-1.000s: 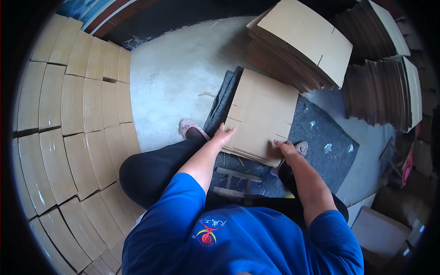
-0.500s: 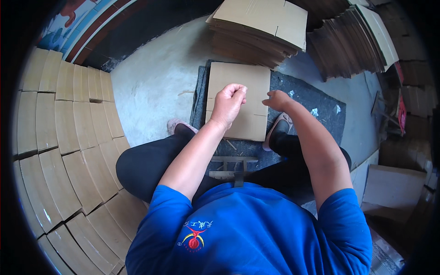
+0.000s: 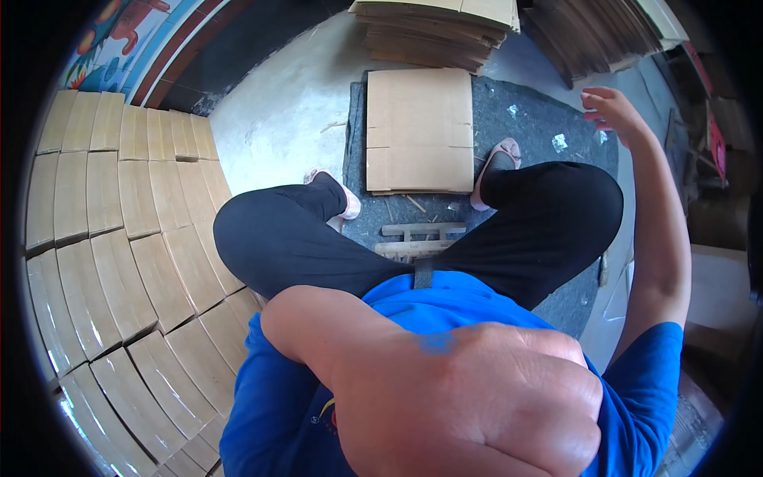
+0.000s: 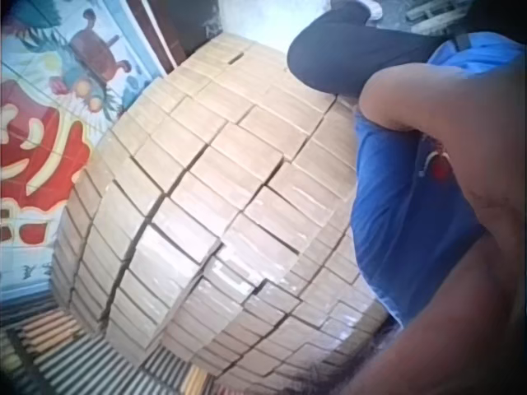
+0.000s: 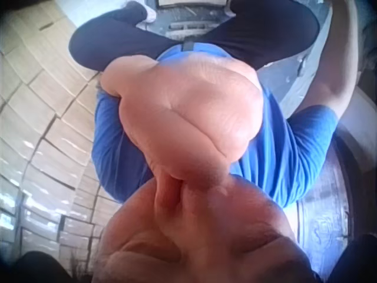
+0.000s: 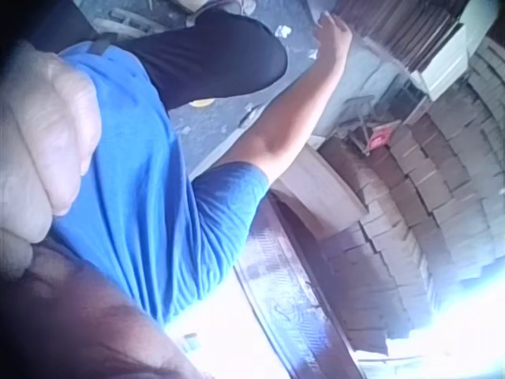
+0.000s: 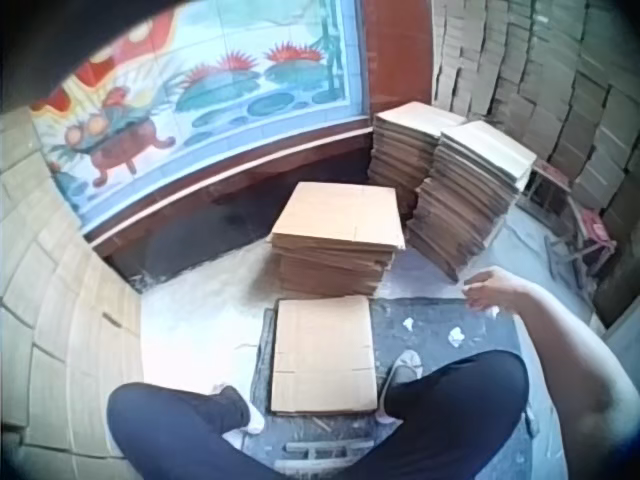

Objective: Assemble and secure cardboard boxes using a handheld tape dispenser.

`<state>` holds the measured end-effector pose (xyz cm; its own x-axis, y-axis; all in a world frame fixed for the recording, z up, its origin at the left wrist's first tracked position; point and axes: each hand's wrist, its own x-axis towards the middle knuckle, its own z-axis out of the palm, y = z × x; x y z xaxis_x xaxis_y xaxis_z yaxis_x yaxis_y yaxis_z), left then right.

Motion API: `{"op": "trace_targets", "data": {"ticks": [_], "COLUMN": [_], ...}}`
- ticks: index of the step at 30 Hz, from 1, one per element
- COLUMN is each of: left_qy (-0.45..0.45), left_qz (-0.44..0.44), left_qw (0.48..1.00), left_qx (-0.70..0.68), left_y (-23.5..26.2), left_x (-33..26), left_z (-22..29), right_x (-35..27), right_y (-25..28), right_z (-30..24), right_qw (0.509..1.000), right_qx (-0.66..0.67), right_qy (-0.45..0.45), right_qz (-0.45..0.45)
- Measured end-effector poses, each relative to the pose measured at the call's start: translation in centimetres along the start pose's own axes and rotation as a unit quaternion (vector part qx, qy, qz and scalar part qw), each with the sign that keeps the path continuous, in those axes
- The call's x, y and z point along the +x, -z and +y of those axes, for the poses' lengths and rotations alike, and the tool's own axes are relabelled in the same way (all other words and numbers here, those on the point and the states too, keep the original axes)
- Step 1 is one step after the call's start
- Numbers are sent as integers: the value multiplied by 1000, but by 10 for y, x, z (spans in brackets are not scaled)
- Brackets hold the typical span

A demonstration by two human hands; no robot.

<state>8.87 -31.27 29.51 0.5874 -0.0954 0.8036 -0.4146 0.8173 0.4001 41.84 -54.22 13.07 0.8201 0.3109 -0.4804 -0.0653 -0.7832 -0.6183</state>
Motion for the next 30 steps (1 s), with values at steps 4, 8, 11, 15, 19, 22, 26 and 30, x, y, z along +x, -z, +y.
{"op": "trace_targets", "data": {"ticks": [4, 8, 11, 15, 19, 22, 26, 30], "left_qy": [121, 241, 321, 433, 513, 589, 606, 644], "left_qz": [130, 698, 807, 783, 760, 654, 607, 561], "left_qw": [933, 610, 390, 208, 162, 248, 214, 190], "left_qx": [313, 287, 306, 394, 366, 404, 468, 485], "left_y": [82, 264, 336, 385, 373, 363, 359, 359], "left_x": [-36, -132, -239, -394, -381, -400, -381, -356], "left_z": [-29, -57, -65, -8, -96, -88, -84, -55], "right_x": [4, 46, 91, 90, 61, 68, 69, 78], "right_y": [0, -69, -173, -321, -367, -364, -374, -376], "right_z": [-11, -71, -54, -42, 89, 87, 84, 89], "right_qw": [999, 986, 995, 988, 971, 952, 944, 936], "right_qx": [-39, -121, -47, -34, -78, -77, -148, -168], "right_qy": [-1, 61, -1, -104, -217, -244, -254, -259], "right_qz": [-7, -95, -84, -110, -67, -169, -150, -167]}}
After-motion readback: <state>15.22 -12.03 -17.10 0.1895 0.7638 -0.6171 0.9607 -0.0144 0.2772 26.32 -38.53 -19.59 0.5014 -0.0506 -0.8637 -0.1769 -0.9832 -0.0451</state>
